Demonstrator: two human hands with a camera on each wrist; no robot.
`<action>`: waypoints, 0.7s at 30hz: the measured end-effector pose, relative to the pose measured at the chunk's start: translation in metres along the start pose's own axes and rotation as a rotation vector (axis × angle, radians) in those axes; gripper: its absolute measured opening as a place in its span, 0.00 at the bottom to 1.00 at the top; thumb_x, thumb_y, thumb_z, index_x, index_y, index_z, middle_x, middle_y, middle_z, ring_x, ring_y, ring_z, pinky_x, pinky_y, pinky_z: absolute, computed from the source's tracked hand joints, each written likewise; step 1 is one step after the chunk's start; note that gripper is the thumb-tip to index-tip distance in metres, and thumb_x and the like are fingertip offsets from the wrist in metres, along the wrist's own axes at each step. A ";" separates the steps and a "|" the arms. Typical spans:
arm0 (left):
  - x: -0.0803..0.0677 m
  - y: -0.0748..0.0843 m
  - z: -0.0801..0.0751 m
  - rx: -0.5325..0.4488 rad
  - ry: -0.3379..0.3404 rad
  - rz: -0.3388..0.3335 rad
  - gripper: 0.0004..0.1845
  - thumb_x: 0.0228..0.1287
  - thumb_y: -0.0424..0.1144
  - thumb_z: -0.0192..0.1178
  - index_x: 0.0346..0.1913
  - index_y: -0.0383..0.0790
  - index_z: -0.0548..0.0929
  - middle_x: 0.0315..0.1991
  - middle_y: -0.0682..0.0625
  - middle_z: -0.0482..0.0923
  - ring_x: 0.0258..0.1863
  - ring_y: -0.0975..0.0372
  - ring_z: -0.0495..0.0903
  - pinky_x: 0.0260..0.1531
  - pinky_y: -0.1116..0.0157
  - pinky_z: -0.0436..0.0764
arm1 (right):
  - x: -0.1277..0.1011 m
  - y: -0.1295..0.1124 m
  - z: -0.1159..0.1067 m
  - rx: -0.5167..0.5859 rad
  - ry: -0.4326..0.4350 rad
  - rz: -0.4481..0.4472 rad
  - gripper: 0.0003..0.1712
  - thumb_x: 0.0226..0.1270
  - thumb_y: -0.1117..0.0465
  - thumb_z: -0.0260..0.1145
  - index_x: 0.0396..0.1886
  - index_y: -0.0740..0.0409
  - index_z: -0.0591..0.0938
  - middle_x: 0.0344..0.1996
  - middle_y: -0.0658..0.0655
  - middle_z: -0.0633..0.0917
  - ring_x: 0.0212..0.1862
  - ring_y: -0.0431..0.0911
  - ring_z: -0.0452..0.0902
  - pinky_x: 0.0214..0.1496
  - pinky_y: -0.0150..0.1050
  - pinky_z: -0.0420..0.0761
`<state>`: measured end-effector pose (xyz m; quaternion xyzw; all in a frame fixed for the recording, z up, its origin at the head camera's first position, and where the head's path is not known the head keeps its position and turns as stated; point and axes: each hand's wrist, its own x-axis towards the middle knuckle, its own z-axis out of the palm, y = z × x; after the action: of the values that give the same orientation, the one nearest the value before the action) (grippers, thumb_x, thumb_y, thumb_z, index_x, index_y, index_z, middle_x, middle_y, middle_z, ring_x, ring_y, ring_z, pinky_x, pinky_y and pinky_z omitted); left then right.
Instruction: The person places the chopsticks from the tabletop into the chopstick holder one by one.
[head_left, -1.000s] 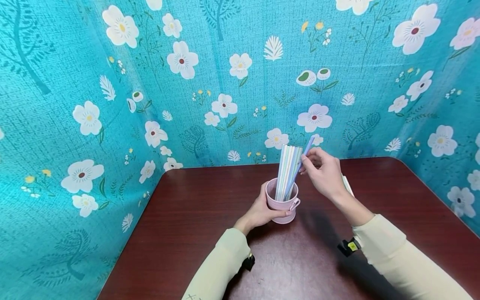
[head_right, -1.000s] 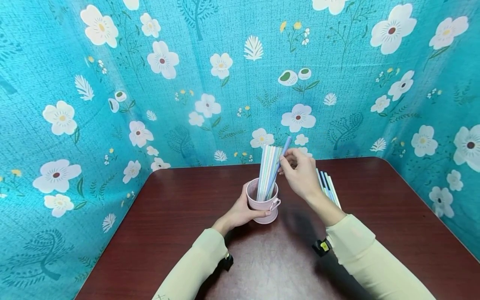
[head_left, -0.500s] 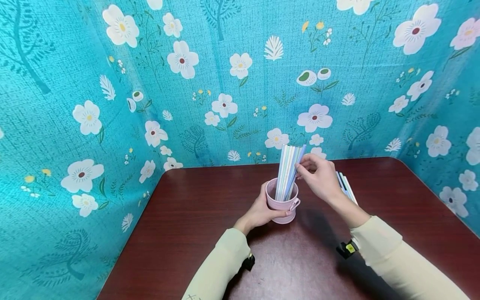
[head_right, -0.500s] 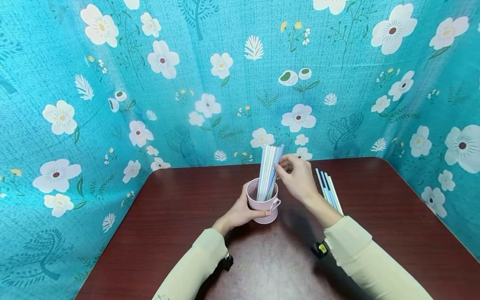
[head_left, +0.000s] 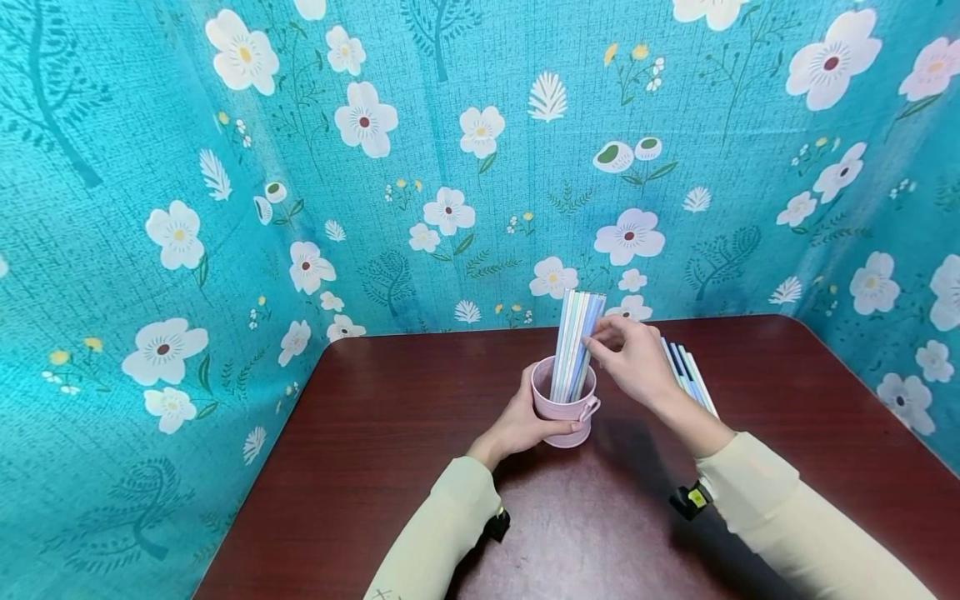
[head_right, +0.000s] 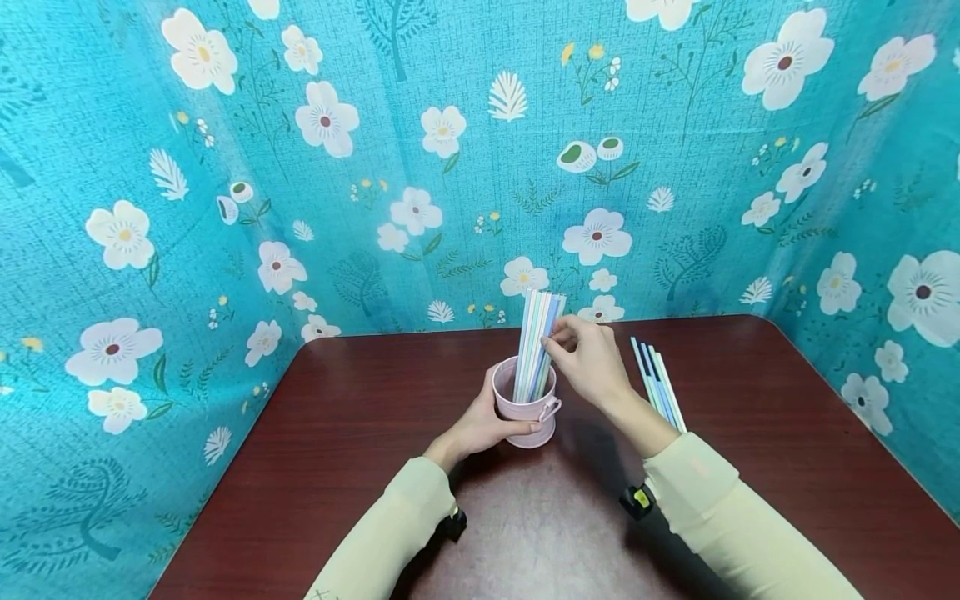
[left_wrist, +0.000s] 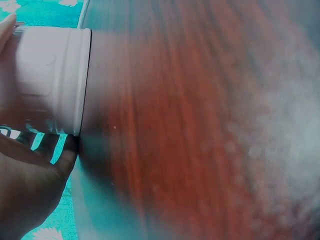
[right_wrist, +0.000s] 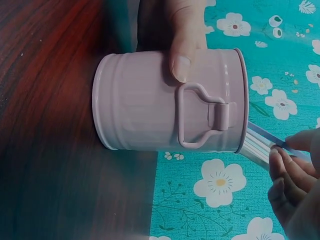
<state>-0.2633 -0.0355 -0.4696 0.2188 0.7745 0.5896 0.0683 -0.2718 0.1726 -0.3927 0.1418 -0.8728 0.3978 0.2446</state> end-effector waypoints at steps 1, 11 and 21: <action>0.000 0.000 0.000 0.001 0.000 -0.001 0.58 0.49 0.32 0.81 0.78 0.49 0.54 0.69 0.50 0.70 0.66 0.58 0.71 0.69 0.57 0.66 | 0.000 0.000 0.000 -0.014 0.006 -0.002 0.07 0.67 0.63 0.72 0.40 0.62 0.85 0.29 0.57 0.90 0.29 0.47 0.85 0.28 0.38 0.78; 0.000 -0.004 0.000 0.010 0.012 0.019 0.56 0.49 0.35 0.82 0.76 0.51 0.55 0.67 0.53 0.71 0.65 0.61 0.71 0.68 0.58 0.68 | 0.002 0.011 0.002 -0.094 0.034 0.001 0.07 0.66 0.60 0.73 0.36 0.59 0.87 0.29 0.56 0.89 0.31 0.50 0.86 0.32 0.45 0.79; 0.001 -0.003 0.000 0.010 0.011 0.016 0.57 0.48 0.34 0.82 0.77 0.49 0.55 0.67 0.52 0.71 0.65 0.60 0.72 0.68 0.58 0.67 | 0.003 0.019 0.000 -0.124 0.034 0.018 0.09 0.66 0.57 0.74 0.31 0.58 0.85 0.23 0.53 0.86 0.27 0.46 0.80 0.29 0.42 0.74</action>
<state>-0.2646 -0.0357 -0.4723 0.2223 0.7760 0.5873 0.0582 -0.2823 0.1846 -0.4032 0.1117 -0.8927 0.3477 0.2641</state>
